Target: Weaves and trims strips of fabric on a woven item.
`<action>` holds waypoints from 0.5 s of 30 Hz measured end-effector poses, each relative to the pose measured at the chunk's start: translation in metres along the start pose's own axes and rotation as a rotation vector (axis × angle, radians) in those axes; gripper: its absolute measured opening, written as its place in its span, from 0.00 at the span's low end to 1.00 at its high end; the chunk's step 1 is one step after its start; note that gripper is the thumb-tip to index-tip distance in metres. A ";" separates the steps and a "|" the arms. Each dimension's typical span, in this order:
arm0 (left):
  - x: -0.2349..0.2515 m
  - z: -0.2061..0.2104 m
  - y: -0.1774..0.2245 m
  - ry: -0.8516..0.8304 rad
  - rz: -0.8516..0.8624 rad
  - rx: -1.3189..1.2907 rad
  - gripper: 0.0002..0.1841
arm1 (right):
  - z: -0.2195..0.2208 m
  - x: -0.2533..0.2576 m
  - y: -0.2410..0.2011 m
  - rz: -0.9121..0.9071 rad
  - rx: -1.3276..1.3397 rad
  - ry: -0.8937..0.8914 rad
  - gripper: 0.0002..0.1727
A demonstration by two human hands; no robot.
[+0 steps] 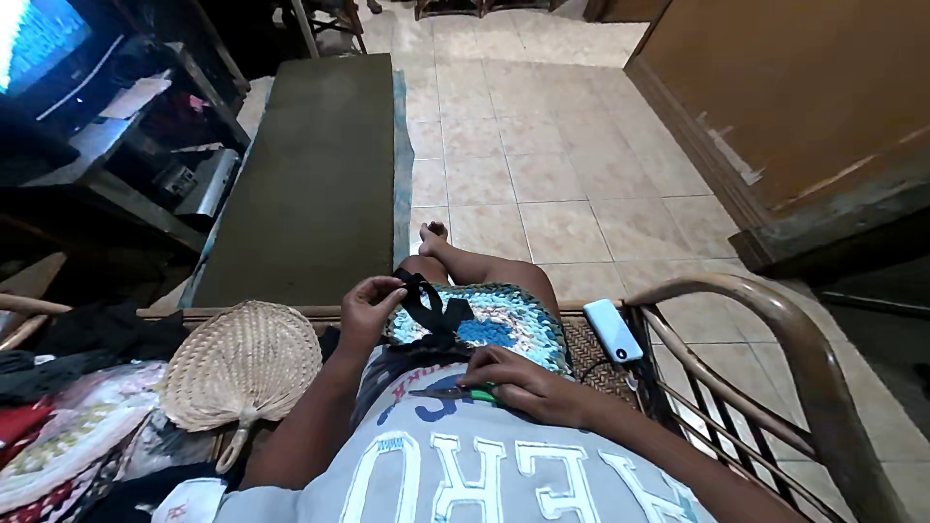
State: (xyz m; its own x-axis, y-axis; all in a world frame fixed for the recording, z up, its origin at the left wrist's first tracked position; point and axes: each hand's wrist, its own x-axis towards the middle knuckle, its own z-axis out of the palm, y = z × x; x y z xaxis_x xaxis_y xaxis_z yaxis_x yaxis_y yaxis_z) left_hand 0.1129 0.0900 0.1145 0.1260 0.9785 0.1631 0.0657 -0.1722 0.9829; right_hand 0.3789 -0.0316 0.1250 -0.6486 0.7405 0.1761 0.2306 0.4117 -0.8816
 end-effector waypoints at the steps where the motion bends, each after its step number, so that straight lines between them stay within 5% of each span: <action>1: -0.001 -0.002 0.001 0.006 -0.003 -0.003 0.11 | 0.000 -0.004 0.001 -0.013 -0.016 0.032 0.23; 8: -0.003 -0.011 -0.001 0.063 -0.050 -0.059 0.11 | -0.020 -0.018 -0.021 0.036 -0.481 -0.068 0.23; 12: -0.005 -0.003 0.004 0.016 -0.171 -0.182 0.11 | -0.030 -0.017 -0.035 0.174 -0.464 -0.206 0.26; 15: -0.009 0.003 0.005 -0.017 -0.062 -0.122 0.10 | -0.028 -0.015 -0.036 0.228 -0.408 -0.124 0.24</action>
State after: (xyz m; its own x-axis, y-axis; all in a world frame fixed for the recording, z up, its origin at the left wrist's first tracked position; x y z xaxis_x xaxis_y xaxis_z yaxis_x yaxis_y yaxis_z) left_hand 0.1156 0.0801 0.1178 0.1420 0.9847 0.1012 -0.0473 -0.0954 0.9943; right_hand 0.4009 -0.0427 0.1667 -0.6245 0.7772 -0.0774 0.6266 0.4394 -0.6437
